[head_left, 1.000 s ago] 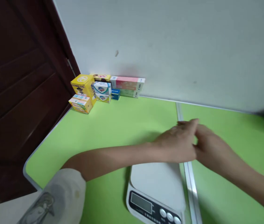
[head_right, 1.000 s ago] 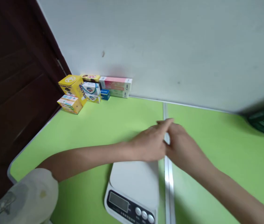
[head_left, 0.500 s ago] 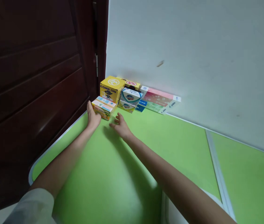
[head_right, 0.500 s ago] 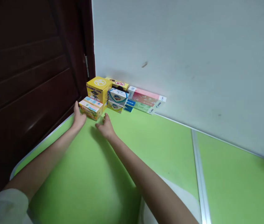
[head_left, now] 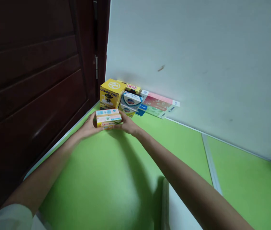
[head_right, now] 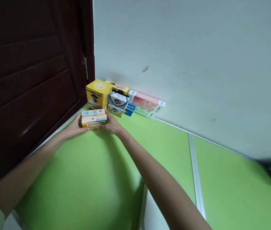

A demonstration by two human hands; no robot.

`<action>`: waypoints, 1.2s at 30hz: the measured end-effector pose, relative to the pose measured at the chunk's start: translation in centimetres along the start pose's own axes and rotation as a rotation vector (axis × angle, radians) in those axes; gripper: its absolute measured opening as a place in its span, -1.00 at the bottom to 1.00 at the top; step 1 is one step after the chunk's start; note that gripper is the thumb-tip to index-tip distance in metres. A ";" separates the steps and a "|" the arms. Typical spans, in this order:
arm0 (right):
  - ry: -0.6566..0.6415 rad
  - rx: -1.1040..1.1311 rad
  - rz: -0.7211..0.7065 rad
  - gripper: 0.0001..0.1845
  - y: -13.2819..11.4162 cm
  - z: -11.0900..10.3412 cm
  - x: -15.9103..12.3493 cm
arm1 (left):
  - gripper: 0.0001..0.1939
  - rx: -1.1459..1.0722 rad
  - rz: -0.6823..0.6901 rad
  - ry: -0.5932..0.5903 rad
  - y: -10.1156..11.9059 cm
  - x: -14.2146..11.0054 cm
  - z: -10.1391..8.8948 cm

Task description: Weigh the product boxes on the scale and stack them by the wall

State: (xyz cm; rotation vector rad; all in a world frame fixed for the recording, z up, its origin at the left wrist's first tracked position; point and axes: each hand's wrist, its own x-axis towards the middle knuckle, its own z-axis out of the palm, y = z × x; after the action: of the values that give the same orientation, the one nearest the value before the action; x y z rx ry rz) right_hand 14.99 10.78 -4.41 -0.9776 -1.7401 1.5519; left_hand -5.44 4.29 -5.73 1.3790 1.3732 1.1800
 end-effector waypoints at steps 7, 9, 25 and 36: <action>-0.193 0.054 0.044 -0.26 -0.1 -0.5 -5.5 | -0.32 -0.001 -0.093 -0.227 2.8 -5.0 1.6; -0.215 -0.016 0.049 -0.33 -0.6 -1.0 -8.2 | -0.38 0.053 -0.088 -0.297 4.0 -6.7 2.4; 0.147 -0.392 0.186 -0.48 -8.5 -8.9 -33.9 | -0.44 0.555 0.372 -0.661 14.2 -13.1 17.9; 0.157 -0.406 0.160 -0.22 -4.0 -10.0 -37.4 | 0.05 0.758 0.185 -0.789 12.6 -13.9 18.2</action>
State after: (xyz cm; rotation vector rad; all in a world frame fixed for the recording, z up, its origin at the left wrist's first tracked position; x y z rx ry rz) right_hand 43.21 -15.26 2.20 -1.4266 -1.9423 1.1940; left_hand 15.54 -9.22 2.06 2.2125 1.1274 0.0883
